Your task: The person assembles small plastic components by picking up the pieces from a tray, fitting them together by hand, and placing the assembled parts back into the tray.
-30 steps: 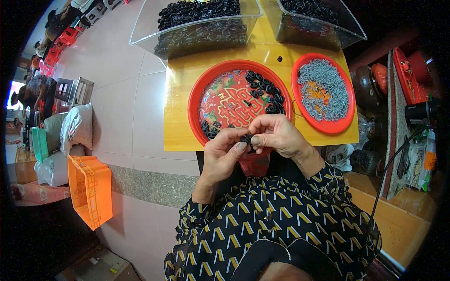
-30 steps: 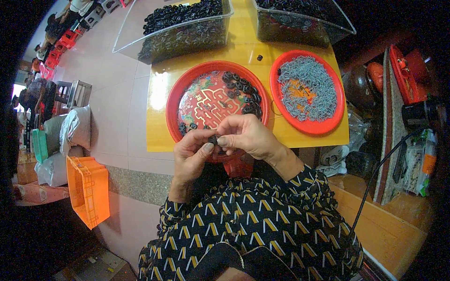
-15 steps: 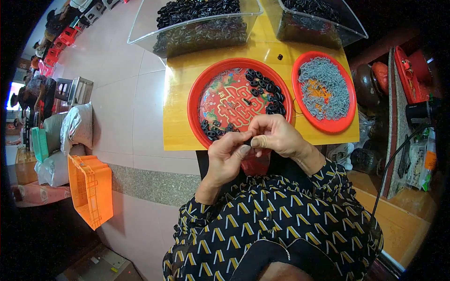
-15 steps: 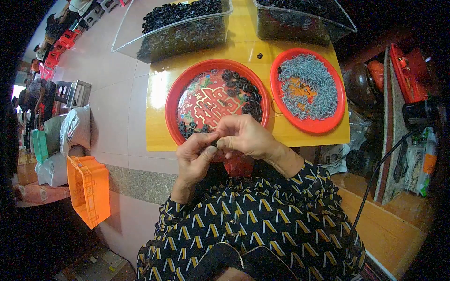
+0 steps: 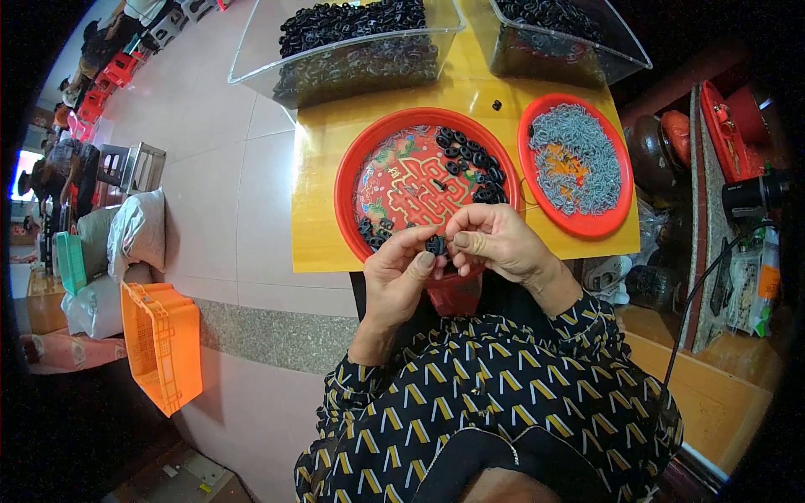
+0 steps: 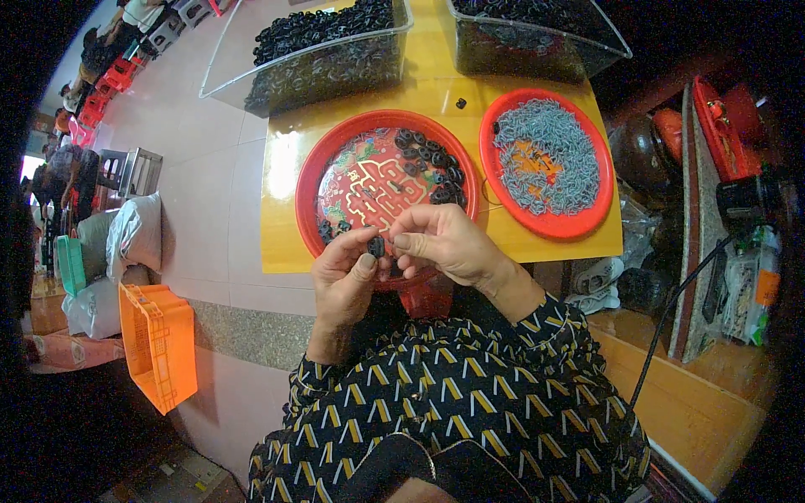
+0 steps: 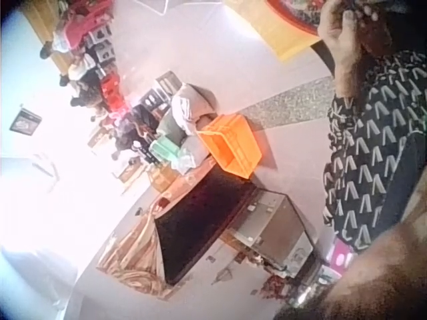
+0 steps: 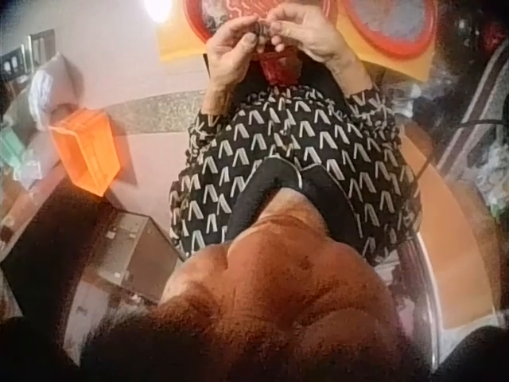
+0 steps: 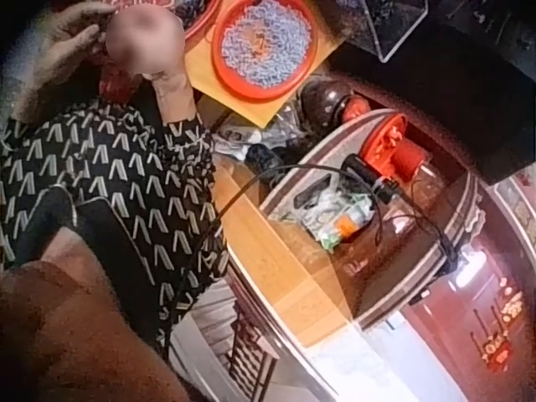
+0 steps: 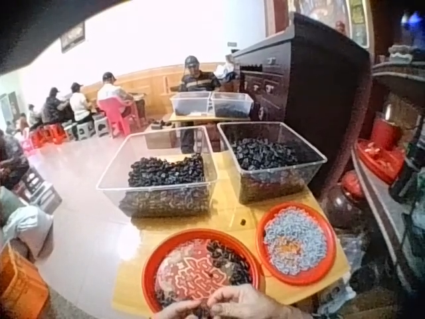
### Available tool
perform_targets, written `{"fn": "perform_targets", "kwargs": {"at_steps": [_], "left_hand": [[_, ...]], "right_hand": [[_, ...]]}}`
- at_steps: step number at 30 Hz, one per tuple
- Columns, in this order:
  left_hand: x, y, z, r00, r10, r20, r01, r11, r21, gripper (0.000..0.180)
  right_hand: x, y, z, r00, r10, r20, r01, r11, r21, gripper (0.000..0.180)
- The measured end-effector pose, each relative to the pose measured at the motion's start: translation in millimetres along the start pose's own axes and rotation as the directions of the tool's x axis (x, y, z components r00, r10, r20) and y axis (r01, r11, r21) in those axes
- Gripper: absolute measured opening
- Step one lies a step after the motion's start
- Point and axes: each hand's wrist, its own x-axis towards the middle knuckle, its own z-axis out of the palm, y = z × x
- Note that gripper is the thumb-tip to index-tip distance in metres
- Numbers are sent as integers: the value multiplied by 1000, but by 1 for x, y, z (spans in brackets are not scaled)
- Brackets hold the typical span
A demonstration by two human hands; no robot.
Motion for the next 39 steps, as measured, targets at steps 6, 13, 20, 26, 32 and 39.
{"fn": "perform_targets", "kwargs": {"at_steps": [6, 13, 20, 26, 32, 39], "left_hand": [[0, 1, 0, 1000, 7, 12, -7, 999, 49, 30], [-4, 17, 13, 999, 41, -8, -34, 906, 421, 39], [-3, 21, -21, 936, 335, -112, -175, 714, 678, 25], [7, 34, -35, 852, 515, 94, -252, 247, 936, 20], [29, 43, -32, 871, 428, 240, -312, 105, 944, 15], [30, 38, -35, 893, 373, 253, -327, 149, 933, 13]], "right_hand": [[-5, -4, 15, 997, -16, -78, 4, 988, -153, 11], [-3, -15, 16, 993, -5, -120, -42, 924, -381, 11], [11, -157, -48, 709, -631, -315, 595, 775, -213, 13], [21, -77, -13, 884, -408, -229, 170, 736, -655, 12], [34, -30, -13, 815, -573, 86, 179, 108, -978, 13], [33, -2, 2, 864, -423, 274, 297, -12, -955, 12]]}}
